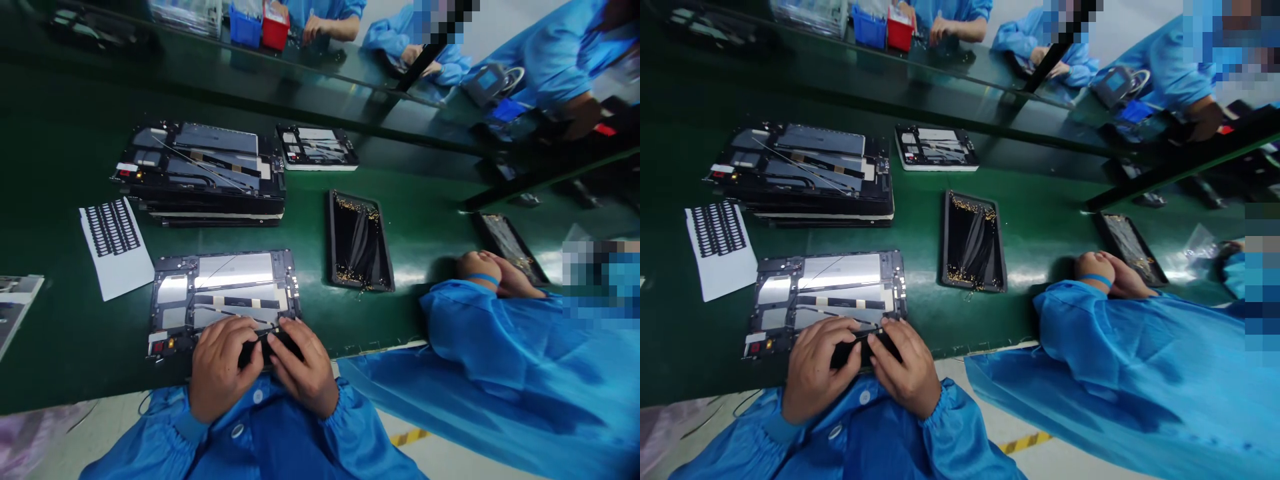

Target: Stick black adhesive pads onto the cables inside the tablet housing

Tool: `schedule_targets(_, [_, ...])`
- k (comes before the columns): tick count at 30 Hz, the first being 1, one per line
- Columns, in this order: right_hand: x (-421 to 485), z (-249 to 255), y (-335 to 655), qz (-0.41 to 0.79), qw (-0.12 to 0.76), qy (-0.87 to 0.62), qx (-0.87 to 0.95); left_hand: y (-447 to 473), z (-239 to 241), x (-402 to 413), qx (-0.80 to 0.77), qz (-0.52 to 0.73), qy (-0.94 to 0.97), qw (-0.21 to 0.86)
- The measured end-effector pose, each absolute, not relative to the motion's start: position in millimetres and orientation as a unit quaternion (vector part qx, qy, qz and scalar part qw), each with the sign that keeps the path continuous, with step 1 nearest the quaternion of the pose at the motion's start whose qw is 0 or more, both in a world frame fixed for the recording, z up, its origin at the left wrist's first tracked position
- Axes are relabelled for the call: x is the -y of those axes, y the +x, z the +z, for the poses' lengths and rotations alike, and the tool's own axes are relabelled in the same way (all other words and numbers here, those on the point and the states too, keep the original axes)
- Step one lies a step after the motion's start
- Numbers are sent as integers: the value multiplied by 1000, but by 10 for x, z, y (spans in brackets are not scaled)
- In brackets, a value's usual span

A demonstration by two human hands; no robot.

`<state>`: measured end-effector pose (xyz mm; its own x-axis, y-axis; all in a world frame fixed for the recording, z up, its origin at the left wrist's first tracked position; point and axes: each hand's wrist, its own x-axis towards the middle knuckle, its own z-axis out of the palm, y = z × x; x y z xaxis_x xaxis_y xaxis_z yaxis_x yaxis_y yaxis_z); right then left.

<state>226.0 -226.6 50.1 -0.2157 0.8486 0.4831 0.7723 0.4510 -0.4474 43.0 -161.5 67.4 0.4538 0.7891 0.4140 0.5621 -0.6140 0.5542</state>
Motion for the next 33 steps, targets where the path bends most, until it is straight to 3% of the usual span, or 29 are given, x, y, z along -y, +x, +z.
schedule_targets(7, [2275,546,2317,104,367,-549,743,351,768,1626,-395,371,820,185])
schedule_targets(13, [2182,517,2359,159,373,-645,648,-88,915,1565,-527,363,762,99])
schedule_targets(18, [2129,494,2300,204,387,-649,622,-301,876,1583,-594,336,715,154])
schedule_targets(21, [2164,477,2316,225,346,-637,652,-355,784,1641,-621,312,693,191])
schedule_targets(24, [2210,374,2348,189,291,-621,703,-436,650,1684,-648,309,667,199])
schedule_targets(28, [2247,216,2422,76,327,-582,741,-614,584,1775,-646,324,660,204])
schedule_targets(33, [2175,591,2517,14,363,-522,772,-731,1055,1816,-607,372,683,165])
